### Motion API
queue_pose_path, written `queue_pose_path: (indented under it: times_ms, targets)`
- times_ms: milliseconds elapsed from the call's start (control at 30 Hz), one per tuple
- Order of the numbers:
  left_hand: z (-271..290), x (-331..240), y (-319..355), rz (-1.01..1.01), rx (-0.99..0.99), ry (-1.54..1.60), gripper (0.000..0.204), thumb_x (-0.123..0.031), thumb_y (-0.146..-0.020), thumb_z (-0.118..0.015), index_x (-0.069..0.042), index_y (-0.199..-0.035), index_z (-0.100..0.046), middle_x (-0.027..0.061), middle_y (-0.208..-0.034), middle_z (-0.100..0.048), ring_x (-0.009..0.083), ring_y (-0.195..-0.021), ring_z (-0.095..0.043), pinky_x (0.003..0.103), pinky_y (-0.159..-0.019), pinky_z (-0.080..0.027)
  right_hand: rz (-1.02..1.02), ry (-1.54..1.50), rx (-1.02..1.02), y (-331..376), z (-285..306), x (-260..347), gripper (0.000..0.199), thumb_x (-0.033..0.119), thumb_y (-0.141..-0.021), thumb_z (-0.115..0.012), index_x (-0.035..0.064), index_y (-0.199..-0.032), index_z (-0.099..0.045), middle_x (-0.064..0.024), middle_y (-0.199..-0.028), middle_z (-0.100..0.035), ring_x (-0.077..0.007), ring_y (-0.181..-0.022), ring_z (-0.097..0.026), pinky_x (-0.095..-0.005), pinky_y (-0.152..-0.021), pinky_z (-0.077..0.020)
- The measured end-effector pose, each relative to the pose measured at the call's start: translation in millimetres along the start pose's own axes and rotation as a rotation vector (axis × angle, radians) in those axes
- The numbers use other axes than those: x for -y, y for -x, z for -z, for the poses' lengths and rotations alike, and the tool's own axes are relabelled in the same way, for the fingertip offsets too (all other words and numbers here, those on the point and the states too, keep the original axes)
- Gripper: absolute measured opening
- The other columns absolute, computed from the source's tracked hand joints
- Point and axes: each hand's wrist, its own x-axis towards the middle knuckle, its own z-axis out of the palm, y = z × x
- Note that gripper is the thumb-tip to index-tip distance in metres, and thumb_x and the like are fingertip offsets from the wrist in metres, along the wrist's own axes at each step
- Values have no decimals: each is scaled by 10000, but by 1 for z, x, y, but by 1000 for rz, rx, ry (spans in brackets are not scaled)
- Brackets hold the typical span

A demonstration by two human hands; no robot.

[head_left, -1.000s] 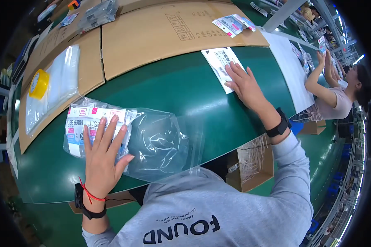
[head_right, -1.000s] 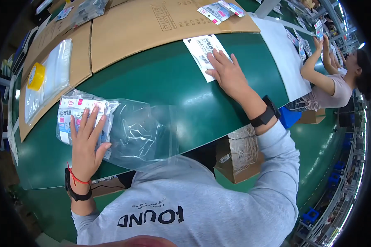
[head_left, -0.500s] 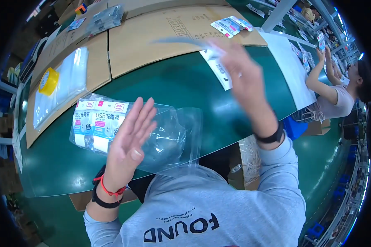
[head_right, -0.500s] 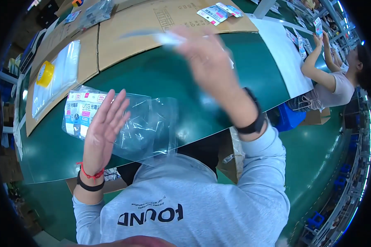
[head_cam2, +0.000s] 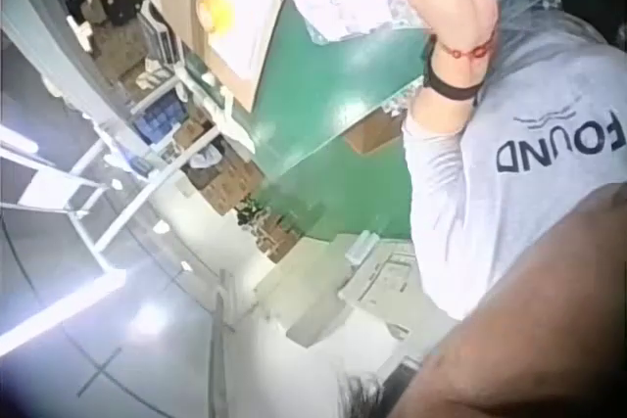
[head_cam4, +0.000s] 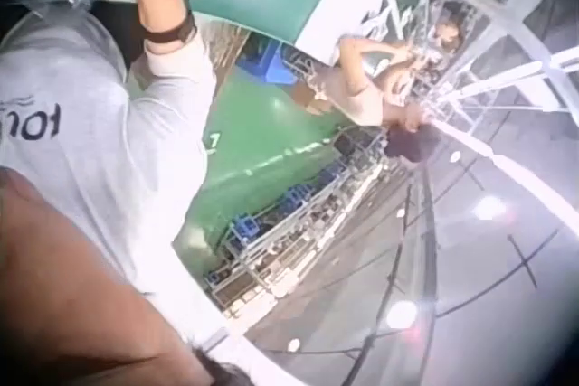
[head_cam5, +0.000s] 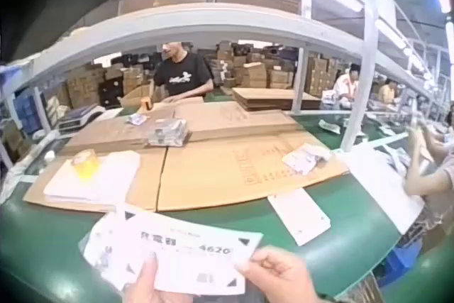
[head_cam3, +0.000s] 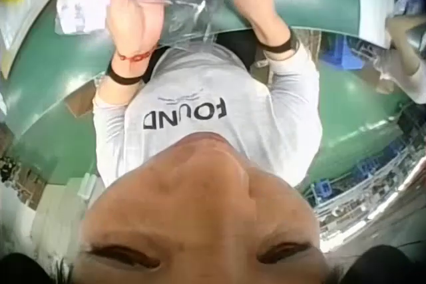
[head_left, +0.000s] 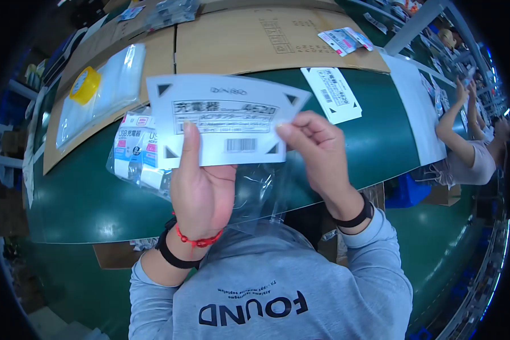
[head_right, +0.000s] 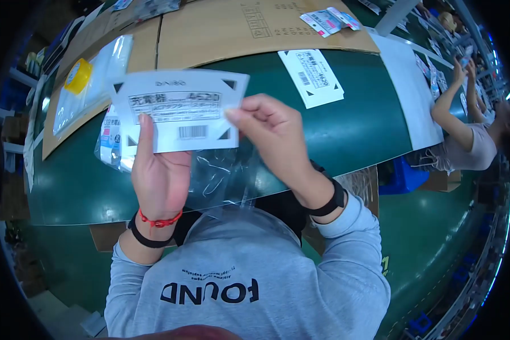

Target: The person places a plastic bag on the table, then picks up and inserts USB chargers and a paper label into the bag. After filling the bag, the person presses the air out and seals the bag by hand.

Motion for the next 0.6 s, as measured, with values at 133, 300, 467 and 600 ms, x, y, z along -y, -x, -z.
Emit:
queue_pose_path:
  times_ms: [133,300,467,600]
  targets:
    - [12,-8,-1,-74,-11,-148,393,-215,-1010,-359,-6,-1344,-351,166,-1325,-468,279,-1226,-471,434,-1032,-397,-22,143,-161,7,39,-1,63,56,-860,-634,19,-887,-590,-35,-868,-646,-66,-753,-595,-193,-680,-458]
    - [40,-44,-11,-429,-49,-421,404,-205,-1004,-350,26,-1335,-341,244,-1390,-368,346,-1314,-360,443,-1122,-291,-244,246,-303,53,116,30,80,75,-839,-657,43,-830,-585,-14,-808,-635,-41,-686,-556,-181,-617,-413]
    - [61,-66,-7,-507,-115,-558,395,-183,-999,-342,30,-1332,-344,254,-1389,-366,358,-1309,-364,451,-1117,-300,-611,439,-56,80,130,37,119,87,-830,-666,71,-790,-556,-1,-779,-629,-18,-619,-528,-161,-522,-380]
    - [73,-72,-8,-633,-100,-606,351,-143,-992,-362,42,-1288,-393,264,-1358,-407,367,-1262,-428,454,-1067,-370,-573,275,-126,84,76,-3,128,73,-835,-655,83,-767,-547,11,-749,-627,2,-568,-494,-146,-467,-327]
